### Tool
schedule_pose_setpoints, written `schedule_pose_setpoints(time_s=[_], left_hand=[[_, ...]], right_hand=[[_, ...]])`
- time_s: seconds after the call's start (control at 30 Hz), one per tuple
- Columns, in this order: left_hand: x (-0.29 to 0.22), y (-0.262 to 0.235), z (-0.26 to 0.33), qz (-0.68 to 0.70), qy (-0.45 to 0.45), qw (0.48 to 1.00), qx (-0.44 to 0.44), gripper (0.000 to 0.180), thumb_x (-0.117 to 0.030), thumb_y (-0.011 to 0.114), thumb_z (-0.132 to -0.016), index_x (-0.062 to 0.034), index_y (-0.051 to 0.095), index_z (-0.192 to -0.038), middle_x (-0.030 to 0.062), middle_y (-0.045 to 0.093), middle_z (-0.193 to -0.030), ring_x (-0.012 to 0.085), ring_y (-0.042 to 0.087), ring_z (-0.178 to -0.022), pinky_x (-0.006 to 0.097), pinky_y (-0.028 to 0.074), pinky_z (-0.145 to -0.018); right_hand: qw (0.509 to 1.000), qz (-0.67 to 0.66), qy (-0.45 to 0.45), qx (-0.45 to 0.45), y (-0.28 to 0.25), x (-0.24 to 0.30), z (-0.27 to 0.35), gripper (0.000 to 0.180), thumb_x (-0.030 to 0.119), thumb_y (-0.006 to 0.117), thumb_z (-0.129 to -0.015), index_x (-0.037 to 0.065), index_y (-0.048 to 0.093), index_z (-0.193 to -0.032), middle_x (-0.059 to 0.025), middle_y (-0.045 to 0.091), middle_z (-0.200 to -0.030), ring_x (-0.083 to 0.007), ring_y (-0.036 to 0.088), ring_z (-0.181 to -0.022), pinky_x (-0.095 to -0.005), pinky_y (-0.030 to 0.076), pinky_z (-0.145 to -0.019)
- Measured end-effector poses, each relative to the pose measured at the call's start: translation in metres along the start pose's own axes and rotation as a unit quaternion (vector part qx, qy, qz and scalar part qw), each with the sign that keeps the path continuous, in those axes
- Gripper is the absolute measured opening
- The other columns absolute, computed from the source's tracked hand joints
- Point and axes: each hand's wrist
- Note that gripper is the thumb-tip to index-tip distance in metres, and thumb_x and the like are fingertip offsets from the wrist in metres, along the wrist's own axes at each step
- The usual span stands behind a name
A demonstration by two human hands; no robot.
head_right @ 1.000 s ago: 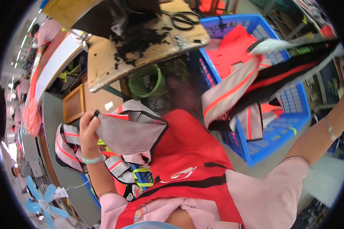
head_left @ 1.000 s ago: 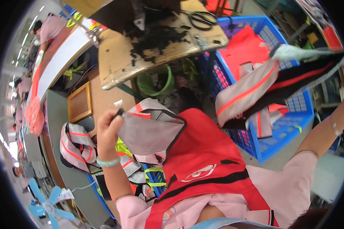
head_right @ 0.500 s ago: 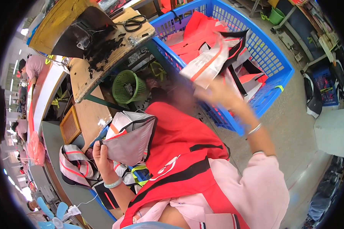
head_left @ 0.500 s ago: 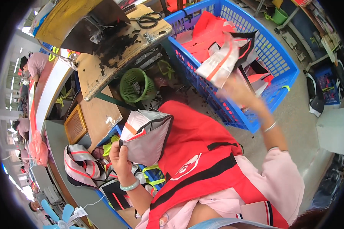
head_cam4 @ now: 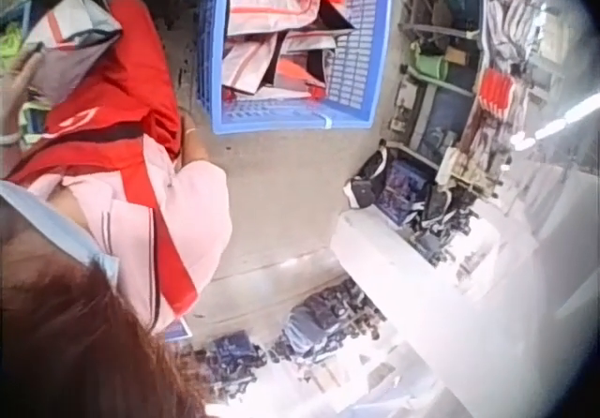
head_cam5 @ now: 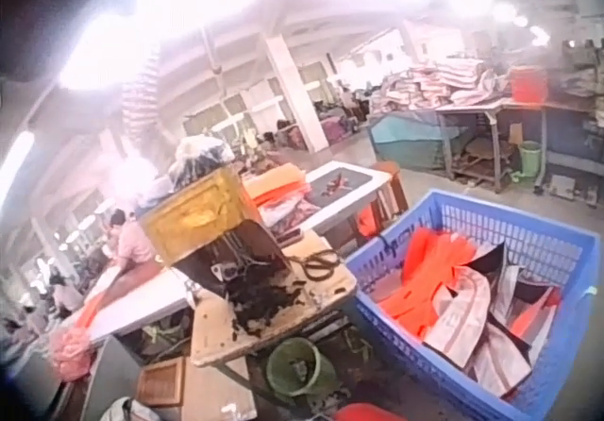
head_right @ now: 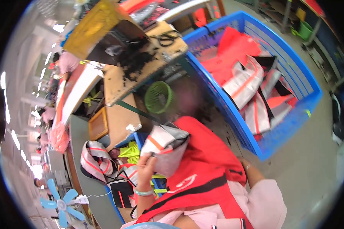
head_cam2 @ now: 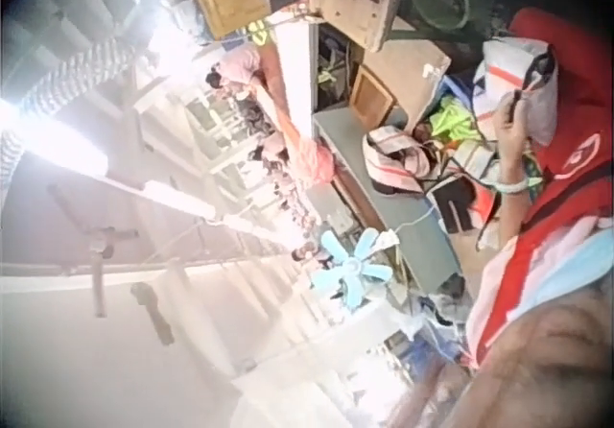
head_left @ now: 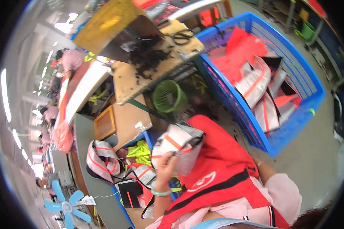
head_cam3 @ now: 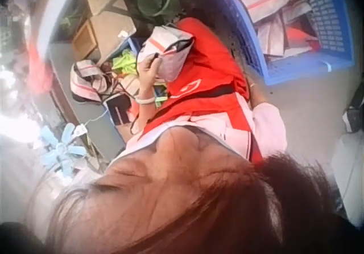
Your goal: Inspecting and aligning textile pieces on a workstation in a garment factory.
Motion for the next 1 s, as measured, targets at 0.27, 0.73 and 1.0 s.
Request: schedule_pose_setpoints(time_s=[0.27,0.73,1.0], left_hand=[[0.014,0.053,-0.068,-0.120,0.020,0.926,0.358,0.017,-0.011,0.061,-0.092,0.0023,0.061,-0.103,0.0089,0.060,-0.087,0.0169,0.058,-0.082,0.030,0.047,-0.074],[0.010,0.058,-0.180,-0.268,0.091,0.907,0.311,0.019,-0.020,0.059,-0.093,-0.0027,0.062,-0.101,0.0139,0.061,-0.089,0.0329,0.061,-0.081,0.040,0.050,-0.070],[0.007,0.063,-0.164,-0.317,0.269,0.887,0.202,0.020,-0.019,0.060,-0.091,-0.0062,0.062,-0.106,0.0081,0.058,-0.085,0.0256,0.060,-0.076,0.036,0.048,-0.060]], right_hand=[[0.999,-0.041,-0.023,0.027,-0.002,-0.002,-0.012,0.042,0.036,0.048,-0.096,0.000,0.063,-0.113,-0.0173,0.066,-0.109,-0.0265,0.061,-0.105,-0.0345,0.045,-0.093],[0.996,-0.001,0.050,0.067,-0.003,0.065,-0.154,0.037,0.031,0.051,-0.094,0.000,0.064,-0.110,-0.0182,0.068,-0.105,-0.0271,0.063,-0.102,-0.0353,0.047,-0.091],[0.996,0.078,-0.004,0.037,-0.018,0.001,-0.167,0.035,0.028,0.052,-0.094,0.000,0.065,-0.108,-0.0188,0.068,-0.103,-0.0274,0.065,-0.100,-0.0357,0.048,-0.090]])
Point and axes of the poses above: each hand's wrist, its own z-axis away from the middle knuckle, its own y-axis out of the palm, x = y × z
